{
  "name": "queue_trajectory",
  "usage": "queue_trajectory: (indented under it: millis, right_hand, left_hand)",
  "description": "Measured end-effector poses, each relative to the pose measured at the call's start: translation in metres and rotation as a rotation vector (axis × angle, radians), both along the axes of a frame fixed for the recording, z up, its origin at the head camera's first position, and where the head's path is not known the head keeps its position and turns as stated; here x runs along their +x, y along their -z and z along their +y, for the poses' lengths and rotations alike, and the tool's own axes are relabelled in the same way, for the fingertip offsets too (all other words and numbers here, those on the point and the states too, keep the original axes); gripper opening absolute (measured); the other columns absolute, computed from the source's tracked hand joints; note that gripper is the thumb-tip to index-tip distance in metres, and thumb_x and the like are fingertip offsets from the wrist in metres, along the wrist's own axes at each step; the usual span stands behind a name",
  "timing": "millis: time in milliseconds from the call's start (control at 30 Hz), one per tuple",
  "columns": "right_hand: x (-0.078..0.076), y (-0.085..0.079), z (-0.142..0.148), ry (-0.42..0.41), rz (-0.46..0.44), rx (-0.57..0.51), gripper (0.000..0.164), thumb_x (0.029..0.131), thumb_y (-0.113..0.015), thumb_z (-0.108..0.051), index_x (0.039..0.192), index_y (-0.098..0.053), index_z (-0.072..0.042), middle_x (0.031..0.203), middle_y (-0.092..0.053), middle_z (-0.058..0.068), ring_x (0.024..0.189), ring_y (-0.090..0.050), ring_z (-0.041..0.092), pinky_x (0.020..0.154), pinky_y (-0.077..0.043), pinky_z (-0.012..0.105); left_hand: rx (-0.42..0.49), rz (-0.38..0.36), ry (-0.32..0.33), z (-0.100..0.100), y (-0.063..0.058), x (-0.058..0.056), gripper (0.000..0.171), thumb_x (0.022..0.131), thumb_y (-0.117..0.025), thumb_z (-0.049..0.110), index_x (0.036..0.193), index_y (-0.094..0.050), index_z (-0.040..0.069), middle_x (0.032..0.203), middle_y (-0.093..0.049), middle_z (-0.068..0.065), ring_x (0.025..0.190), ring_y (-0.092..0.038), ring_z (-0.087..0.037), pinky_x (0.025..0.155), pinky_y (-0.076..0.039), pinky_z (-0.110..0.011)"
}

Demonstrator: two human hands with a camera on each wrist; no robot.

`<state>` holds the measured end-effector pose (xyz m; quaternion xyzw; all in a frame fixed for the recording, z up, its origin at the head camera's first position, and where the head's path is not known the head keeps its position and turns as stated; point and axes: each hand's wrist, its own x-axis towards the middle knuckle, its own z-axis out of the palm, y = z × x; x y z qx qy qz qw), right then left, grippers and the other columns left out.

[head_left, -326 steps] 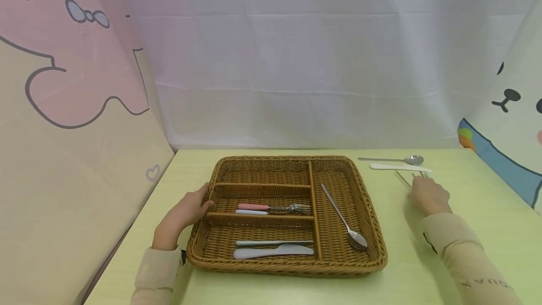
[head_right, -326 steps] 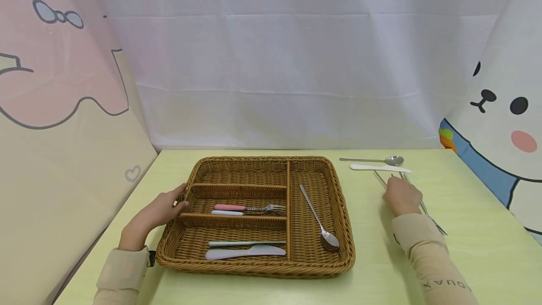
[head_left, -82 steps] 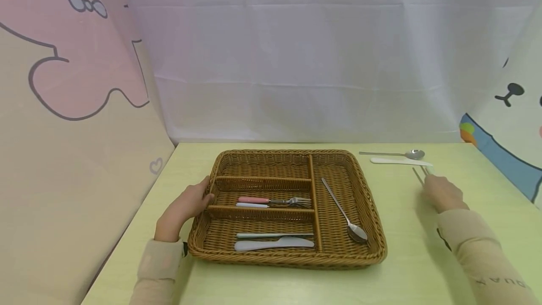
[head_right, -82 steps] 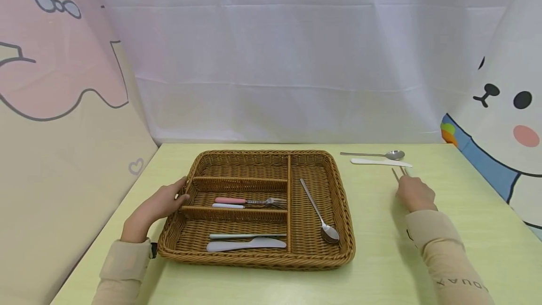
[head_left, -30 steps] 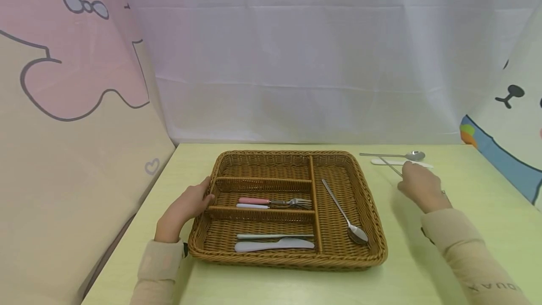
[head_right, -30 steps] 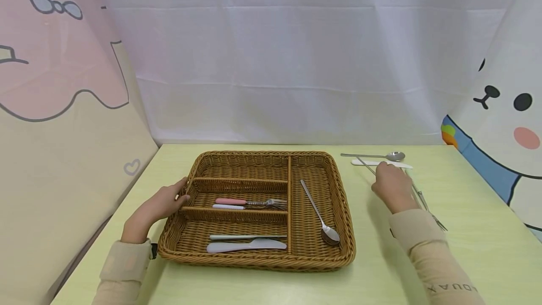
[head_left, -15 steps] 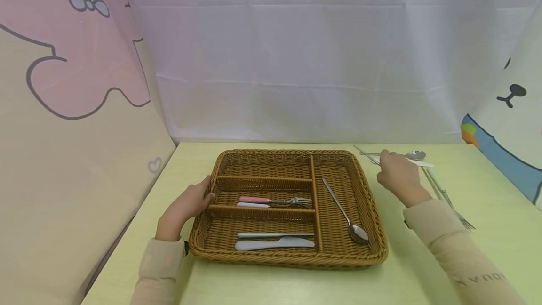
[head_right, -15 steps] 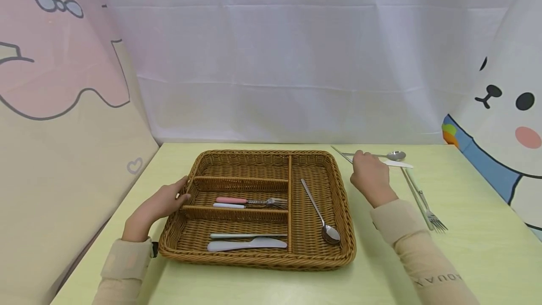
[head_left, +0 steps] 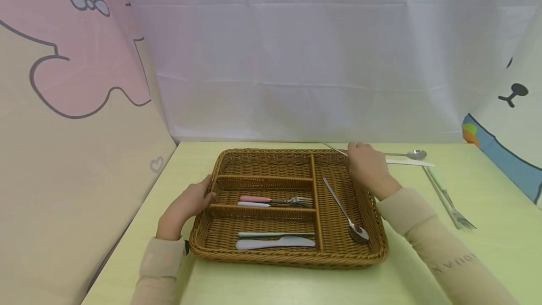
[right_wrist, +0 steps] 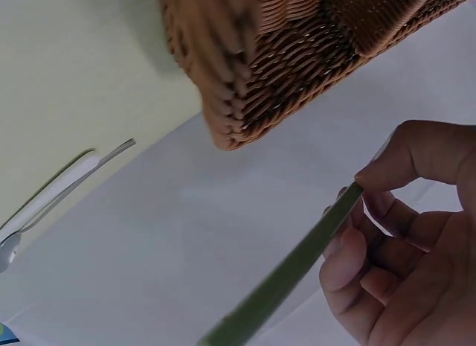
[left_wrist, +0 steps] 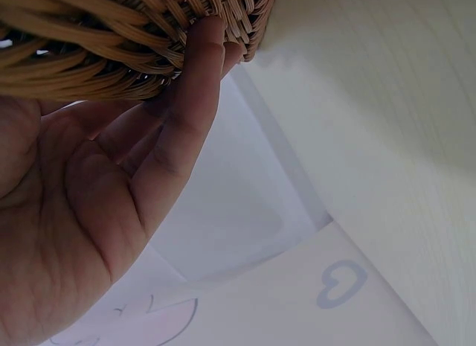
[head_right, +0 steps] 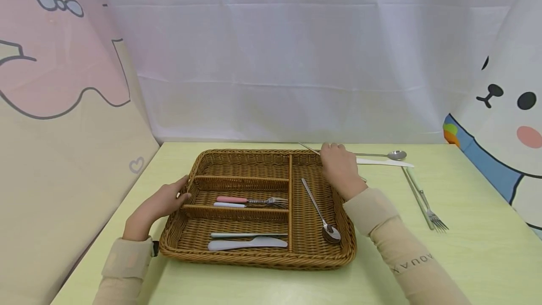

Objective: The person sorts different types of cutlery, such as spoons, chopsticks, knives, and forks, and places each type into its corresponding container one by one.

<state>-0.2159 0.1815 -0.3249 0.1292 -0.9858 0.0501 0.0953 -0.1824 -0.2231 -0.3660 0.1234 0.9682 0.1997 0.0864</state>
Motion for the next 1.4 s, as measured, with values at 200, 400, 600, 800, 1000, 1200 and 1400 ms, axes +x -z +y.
queue_trajectory:
  millis: [200,400,600,800,1000,1200,1400]
  right_hand:
    - [-0.003,-0.006,-0.024,-0.057,0.034,0.035,0.004,0.079,-0.051,0.008,0.082,-0.051,0.004,0.072,-0.054,0.018,0.063,-0.052,0.031,0.047,-0.049,0.045]
    - [-0.006,-0.002,-0.046,-0.112,0.077,0.072,0.007,0.079,-0.053,0.007,0.085,-0.055,0.004,0.079,-0.058,0.020,0.071,-0.055,0.033,0.049,-0.052,0.045]
    - [-0.005,0.002,-0.068,-0.167,0.096,0.086,0.006,0.082,-0.055,0.003,0.088,-0.058,0.003,0.080,-0.059,0.020,0.072,-0.056,0.033,0.044,-0.049,0.041]
    - [-0.007,0.005,-0.084,-0.184,0.096,0.084,0.007,0.083,-0.056,0.003,0.090,-0.059,0.002,0.081,-0.059,0.018,0.069,-0.055,0.029,0.043,-0.047,0.037]
    - [-0.011,0.008,-0.095,-0.197,0.058,0.097,0.016,0.084,-0.054,0.003,0.099,-0.059,0.002,0.085,-0.060,0.017,0.051,-0.047,0.019,0.041,-0.046,0.034]
    - [-0.016,0.012,-0.105,-0.243,0.054,0.106,0.020,0.084,-0.054,0.003,0.103,-0.059,0.001,0.088,-0.062,0.017,0.056,-0.051,0.019,0.043,-0.049,0.033]
    - [-0.021,0.019,-0.113,-0.298,0.067,0.077,0.016,0.083,-0.057,0.004,0.096,-0.057,-0.003,0.069,-0.061,0.008,0.055,-0.053,0.018,0.041,-0.045,0.030]
  left_hand:
    - [-0.009,0.005,-0.003,0.001,0.000,-0.001,0.060,0.094,-0.047,0.010,0.138,-0.016,-0.015,0.060,-0.046,-0.006,0.044,-0.034,-0.012,0.068,-0.043,-0.042]
    - [-0.013,0.006,-0.007,0.001,0.000,-0.001,0.059,0.094,-0.047,0.011,0.138,-0.017,-0.015,0.060,-0.047,-0.006,0.044,-0.036,-0.012,0.067,-0.044,-0.042]
    - [-0.004,-0.001,-0.007,0.000,0.001,0.000,0.060,0.094,-0.047,0.011,0.138,-0.016,-0.014,0.059,-0.048,-0.005,0.043,-0.036,-0.012,0.067,-0.044,-0.041]
    - [-0.001,0.000,-0.007,0.000,0.001,0.001,0.060,0.094,-0.047,0.011,0.138,-0.016,-0.014,0.058,-0.047,-0.005,0.043,-0.036,-0.012,0.067,-0.044,-0.041]
    - [-0.005,-0.006,-0.012,0.000,0.000,0.002,0.060,0.094,-0.047,0.011,0.139,-0.015,-0.014,0.057,-0.047,-0.005,0.043,-0.035,-0.012,0.066,-0.044,-0.041]
    - [-0.008,-0.010,-0.015,0.001,-0.001,0.001,0.060,0.094,-0.047,0.011,0.139,-0.015,-0.014,0.057,-0.047,-0.005,0.043,-0.035,-0.012,0.067,-0.043,-0.041]
    - [-0.001,-0.007,-0.010,0.000,-0.001,0.002,0.060,0.094,-0.047,0.011,0.139,-0.016,-0.014,0.057,-0.047,-0.005,0.043,-0.037,-0.012,0.066,-0.044,-0.041]
